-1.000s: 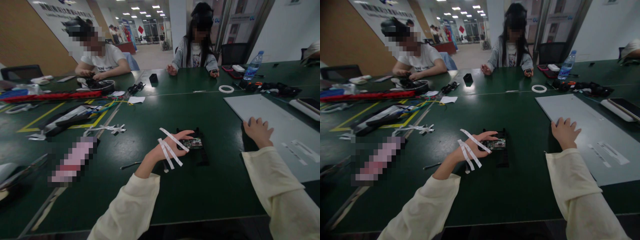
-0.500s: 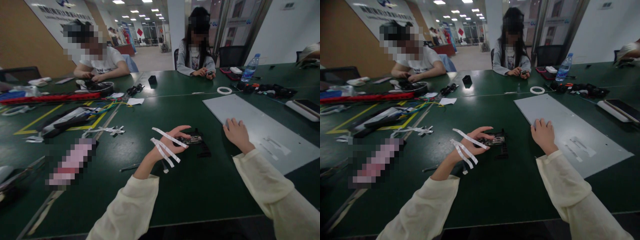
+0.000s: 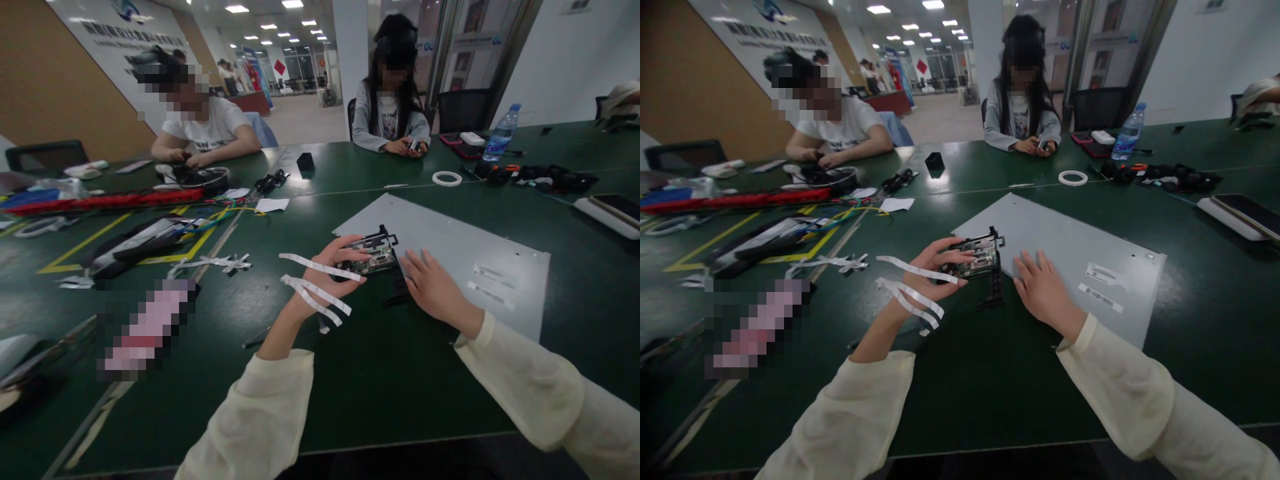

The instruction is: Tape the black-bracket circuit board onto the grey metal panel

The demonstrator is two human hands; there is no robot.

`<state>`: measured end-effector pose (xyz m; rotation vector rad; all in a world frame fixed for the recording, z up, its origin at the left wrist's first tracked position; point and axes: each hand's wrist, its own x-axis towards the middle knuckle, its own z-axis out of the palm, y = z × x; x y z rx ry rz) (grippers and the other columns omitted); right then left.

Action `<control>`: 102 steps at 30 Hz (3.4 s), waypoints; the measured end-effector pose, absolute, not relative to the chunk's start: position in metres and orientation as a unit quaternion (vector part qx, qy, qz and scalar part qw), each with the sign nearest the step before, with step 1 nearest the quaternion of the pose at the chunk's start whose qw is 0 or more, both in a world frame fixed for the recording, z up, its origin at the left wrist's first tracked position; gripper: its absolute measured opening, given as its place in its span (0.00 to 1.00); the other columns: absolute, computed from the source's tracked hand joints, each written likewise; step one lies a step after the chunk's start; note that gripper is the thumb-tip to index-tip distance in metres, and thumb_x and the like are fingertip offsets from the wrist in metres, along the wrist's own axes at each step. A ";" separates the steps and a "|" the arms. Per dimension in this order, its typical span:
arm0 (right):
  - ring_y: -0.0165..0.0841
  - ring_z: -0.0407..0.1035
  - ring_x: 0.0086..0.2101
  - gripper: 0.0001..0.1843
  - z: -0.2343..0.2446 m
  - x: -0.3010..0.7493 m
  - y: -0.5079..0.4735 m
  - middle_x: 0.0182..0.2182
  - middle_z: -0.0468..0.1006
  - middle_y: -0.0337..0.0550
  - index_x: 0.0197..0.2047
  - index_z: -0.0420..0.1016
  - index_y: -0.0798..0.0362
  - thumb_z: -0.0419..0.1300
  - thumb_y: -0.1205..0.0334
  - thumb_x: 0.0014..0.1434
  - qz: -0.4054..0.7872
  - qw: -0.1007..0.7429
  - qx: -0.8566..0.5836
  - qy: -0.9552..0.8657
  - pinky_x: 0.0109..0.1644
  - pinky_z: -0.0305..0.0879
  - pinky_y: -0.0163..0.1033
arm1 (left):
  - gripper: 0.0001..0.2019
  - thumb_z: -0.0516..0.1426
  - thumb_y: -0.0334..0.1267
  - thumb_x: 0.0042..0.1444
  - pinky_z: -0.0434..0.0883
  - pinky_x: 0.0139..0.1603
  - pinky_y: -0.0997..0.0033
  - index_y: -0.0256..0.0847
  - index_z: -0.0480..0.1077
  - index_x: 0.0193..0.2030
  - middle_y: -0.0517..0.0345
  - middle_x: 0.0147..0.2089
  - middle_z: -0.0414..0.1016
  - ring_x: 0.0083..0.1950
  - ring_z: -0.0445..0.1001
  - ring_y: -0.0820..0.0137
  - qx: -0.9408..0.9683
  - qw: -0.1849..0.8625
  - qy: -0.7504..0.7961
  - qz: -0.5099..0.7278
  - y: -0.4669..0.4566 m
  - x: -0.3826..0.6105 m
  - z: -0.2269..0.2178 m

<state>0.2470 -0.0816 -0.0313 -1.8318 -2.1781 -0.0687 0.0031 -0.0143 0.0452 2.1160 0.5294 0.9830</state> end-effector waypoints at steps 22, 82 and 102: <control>0.44 0.52 0.62 0.29 0.011 0.215 -0.125 0.63 0.60 0.42 0.66 0.56 0.47 0.52 0.53 0.63 0.136 0.142 -0.358 -0.913 0.65 0.49 0.54 | 0.32 0.63 0.34 0.47 0.66 0.60 0.55 0.40 0.59 0.60 0.49 0.49 0.76 0.56 0.72 0.60 0.827 0.376 0.250 0.334 -0.008 -0.001 0.036; 0.43 0.55 0.60 0.25 -0.015 0.250 -0.086 0.60 0.63 0.45 0.60 0.64 0.48 0.49 0.49 0.63 0.077 0.204 -0.554 -0.803 0.62 0.52 0.56 | 0.43 0.63 0.37 0.47 0.59 0.63 0.48 0.44 0.47 0.68 0.44 0.64 0.59 0.63 0.61 0.55 0.860 0.347 0.296 0.231 -0.014 0.010 0.003; 0.42 0.62 0.55 0.23 -0.013 0.252 -0.083 0.55 0.68 0.45 0.55 0.68 0.48 0.53 0.47 0.60 0.085 0.262 -0.558 -0.783 0.59 0.59 0.52 | 0.37 0.56 0.53 0.53 0.69 0.52 0.55 0.39 0.50 0.65 0.44 0.54 0.67 0.50 0.72 0.58 0.843 0.234 0.457 0.159 -0.021 -0.005 0.048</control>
